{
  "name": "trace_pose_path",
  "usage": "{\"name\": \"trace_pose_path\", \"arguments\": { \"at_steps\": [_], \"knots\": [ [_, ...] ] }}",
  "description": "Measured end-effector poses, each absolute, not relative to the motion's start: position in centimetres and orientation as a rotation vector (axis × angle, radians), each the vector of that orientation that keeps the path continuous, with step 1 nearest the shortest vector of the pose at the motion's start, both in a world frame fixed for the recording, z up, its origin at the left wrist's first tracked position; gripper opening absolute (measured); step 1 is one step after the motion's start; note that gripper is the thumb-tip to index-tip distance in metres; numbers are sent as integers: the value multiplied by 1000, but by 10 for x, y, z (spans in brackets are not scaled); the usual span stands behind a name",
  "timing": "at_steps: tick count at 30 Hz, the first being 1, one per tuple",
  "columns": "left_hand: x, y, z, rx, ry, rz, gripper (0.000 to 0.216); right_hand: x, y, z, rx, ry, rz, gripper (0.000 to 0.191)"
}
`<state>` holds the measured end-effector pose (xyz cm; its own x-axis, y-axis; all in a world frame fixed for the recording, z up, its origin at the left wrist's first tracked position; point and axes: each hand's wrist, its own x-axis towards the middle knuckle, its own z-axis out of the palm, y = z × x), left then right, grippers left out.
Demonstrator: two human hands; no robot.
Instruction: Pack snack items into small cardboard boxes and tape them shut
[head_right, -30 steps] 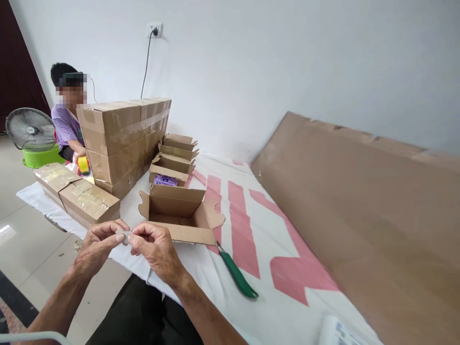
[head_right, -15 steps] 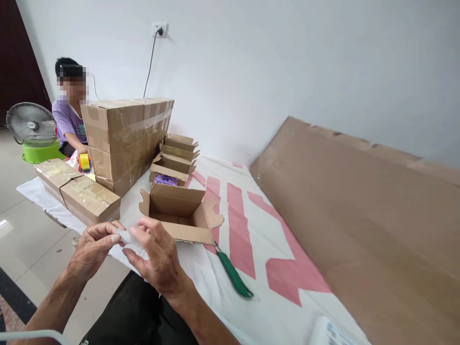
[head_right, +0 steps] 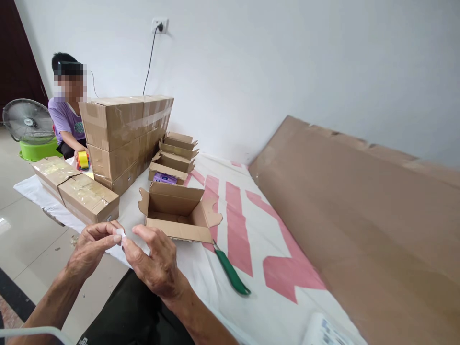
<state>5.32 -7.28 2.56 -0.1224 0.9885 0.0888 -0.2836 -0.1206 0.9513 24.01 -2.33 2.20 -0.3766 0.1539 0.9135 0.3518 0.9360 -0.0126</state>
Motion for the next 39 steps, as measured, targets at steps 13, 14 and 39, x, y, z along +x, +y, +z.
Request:
{"name": "trace_pose_path", "arguments": {
  "at_steps": [13, 14, 39],
  "knots": [
    [49, -76, 30, 958, 1075, 1442, 39, 237, -22, 24, -289, -1984, -245, 22],
    [49, -76, 29, 956, 1073, 1440, 39, 237, -22, 24, -282, -1986, -245, 21],
    [46, -82, 39, 973, 959, 1377, 41, 231, -31, 38, -377, -1840, 578, 17]
  ]
}}
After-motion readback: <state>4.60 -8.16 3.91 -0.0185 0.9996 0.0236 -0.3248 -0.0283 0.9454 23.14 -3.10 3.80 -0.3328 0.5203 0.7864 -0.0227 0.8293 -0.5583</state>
